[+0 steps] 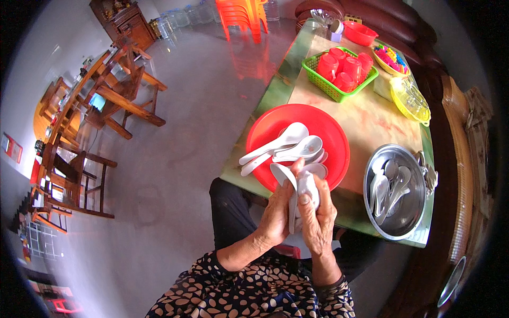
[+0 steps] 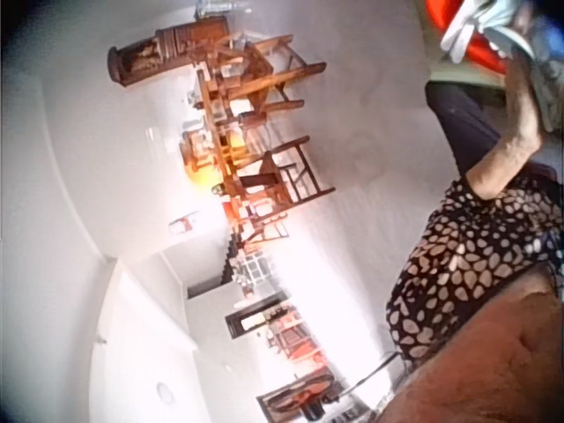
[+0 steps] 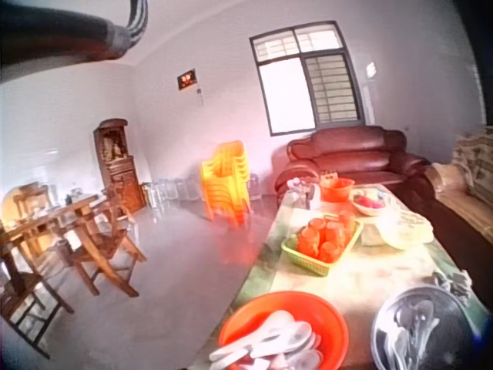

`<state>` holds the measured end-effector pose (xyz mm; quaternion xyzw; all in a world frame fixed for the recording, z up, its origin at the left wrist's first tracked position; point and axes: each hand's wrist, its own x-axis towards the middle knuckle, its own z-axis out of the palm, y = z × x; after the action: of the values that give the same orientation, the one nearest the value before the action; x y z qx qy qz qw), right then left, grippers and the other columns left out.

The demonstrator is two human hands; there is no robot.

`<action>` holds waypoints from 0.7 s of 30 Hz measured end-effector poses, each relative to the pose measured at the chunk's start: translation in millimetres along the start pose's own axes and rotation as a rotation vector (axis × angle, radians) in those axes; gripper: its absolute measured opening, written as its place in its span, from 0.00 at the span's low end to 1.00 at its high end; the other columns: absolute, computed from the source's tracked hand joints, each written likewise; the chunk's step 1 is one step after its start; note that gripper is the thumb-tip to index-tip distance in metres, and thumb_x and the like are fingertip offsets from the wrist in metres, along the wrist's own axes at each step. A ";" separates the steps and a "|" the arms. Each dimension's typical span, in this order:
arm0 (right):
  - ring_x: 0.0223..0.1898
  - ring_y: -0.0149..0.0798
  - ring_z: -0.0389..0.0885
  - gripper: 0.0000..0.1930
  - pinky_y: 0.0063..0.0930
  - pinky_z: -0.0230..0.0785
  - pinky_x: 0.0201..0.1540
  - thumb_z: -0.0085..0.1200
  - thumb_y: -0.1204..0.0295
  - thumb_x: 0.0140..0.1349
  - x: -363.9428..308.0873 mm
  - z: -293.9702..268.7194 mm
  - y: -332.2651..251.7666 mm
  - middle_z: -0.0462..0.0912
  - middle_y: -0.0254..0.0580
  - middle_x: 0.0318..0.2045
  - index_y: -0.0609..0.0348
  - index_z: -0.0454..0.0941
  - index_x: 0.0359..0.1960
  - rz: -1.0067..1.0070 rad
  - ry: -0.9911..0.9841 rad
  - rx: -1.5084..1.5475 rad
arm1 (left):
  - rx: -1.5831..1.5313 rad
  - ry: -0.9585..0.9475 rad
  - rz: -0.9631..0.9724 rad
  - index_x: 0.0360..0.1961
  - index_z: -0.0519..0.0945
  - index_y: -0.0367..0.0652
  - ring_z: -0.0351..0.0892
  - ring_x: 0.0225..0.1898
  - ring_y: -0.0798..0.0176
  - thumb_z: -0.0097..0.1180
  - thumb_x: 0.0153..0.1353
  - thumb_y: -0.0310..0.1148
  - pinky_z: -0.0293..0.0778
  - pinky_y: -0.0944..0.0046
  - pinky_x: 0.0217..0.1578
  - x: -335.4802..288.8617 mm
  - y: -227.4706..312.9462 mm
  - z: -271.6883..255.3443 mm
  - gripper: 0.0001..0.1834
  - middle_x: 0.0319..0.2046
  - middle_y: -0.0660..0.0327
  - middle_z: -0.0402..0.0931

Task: The person sits at a table and wipes white ceramic spoons with a white cloth. They pick up spoons from a metal bowl, dry them thoroughly, and place them into a red plastic bowl. The process is repeated for multiple spoons.

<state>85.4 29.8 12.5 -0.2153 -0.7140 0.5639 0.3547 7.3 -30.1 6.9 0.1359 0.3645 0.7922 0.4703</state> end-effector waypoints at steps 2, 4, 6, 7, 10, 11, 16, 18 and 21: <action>0.43 0.43 0.74 0.21 0.32 0.66 0.47 0.53 0.67 0.61 -2.7 5.6 0.1 0.73 0.48 0.43 0.64 0.68 0.53 0.023 -0.041 0.023 | 0.393 0.003 0.188 0.69 0.51 0.49 0.62 0.55 0.69 0.33 0.70 0.54 0.59 0.67 0.57 -1.5 -1.0 -5.3 0.33 0.57 0.61 0.62; 0.42 0.43 0.75 0.21 0.31 0.66 0.46 0.54 0.67 0.60 -4.4 3.9 -1.3 0.74 0.49 0.43 0.65 0.69 0.52 0.032 -0.064 0.057 | 0.464 0.031 0.186 0.70 0.49 0.49 0.64 0.53 0.66 0.33 0.69 0.52 0.61 0.66 0.54 0.7 -2.1 -6.9 0.33 0.55 0.58 0.63; 0.39 0.41 0.75 0.20 0.30 0.67 0.44 0.55 0.68 0.59 -5.5 1.1 -3.1 0.75 0.47 0.41 0.65 0.70 0.50 0.040 -0.105 0.064 | 0.482 0.044 0.173 0.70 0.45 0.46 0.66 0.52 0.63 0.39 0.67 0.49 0.64 0.64 0.52 -1.0 -2.5 -8.2 0.36 0.55 0.54 0.64; 0.38 0.40 0.76 0.20 0.29 0.67 0.43 0.55 0.68 0.59 -6.1 0.3 -4.0 0.76 0.47 0.39 0.65 0.70 0.50 0.044 -0.124 0.066 | 0.486 0.036 0.193 0.70 0.45 0.45 0.66 0.51 0.62 0.39 0.66 0.51 0.65 0.63 0.52 -2.0 -2.2 -9.2 0.37 0.54 0.54 0.64; 0.34 0.37 0.75 0.18 0.28 0.68 0.39 0.56 0.69 0.58 -9.8 -2.8 -6.3 0.76 0.45 0.35 0.65 0.72 0.48 0.107 -0.173 0.100 | 0.371 -0.005 0.230 0.69 0.44 0.43 0.67 0.51 0.61 0.39 0.65 0.54 0.65 0.61 0.53 -0.7 -3.1 -11.0 0.39 0.54 0.54 0.64; 0.31 0.35 0.74 0.17 0.28 0.67 0.35 0.56 0.70 0.57 -12.2 -2.6 -3.3 0.76 0.42 0.32 0.65 0.72 0.46 0.109 -0.190 0.150 | 0.395 -0.008 0.260 0.69 0.45 0.41 0.67 0.50 0.60 0.38 0.65 0.53 0.65 0.61 0.52 0.3 -4.9 -11.8 0.39 0.53 0.55 0.66; 0.32 0.42 0.79 0.18 0.29 0.69 0.38 0.59 0.73 0.53 -17.7 -25.7 7.0 0.78 0.48 0.32 0.68 0.73 0.45 -0.153 -0.385 0.065 | 0.324 0.045 0.070 0.64 0.62 0.40 0.71 0.39 0.72 0.33 0.69 0.54 0.66 0.72 0.39 3.1 11.1 -16.7 0.32 0.41 0.62 0.74; 0.35 0.43 0.79 0.20 0.30 0.69 0.41 0.58 0.68 0.55 -19.1 -31.0 -17.7 0.78 0.49 0.35 0.68 0.73 0.47 0.039 -0.142 0.206 | 0.305 0.079 -0.079 0.52 0.73 0.38 0.68 0.26 0.73 0.31 0.70 0.52 0.65 0.73 0.28 -0.8 10.5 -24.4 0.30 0.27 0.64 0.73; 0.42 0.46 0.77 0.22 0.34 0.68 0.46 0.56 0.64 0.56 0.4 -35.0 -20.9 0.76 0.52 0.41 0.67 0.73 0.49 -0.190 0.017 -0.039 | 0.402 -0.106 -0.171 0.35 0.74 0.39 0.59 0.14 0.74 0.31 0.70 0.51 0.58 0.72 0.18 -8.4 6.1 -30.6 0.26 0.16 0.68 0.64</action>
<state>113.4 47.2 36.6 -0.1582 -0.7392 0.5116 0.4084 -9.4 -52.8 -9.1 0.2370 0.4999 0.6526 0.5177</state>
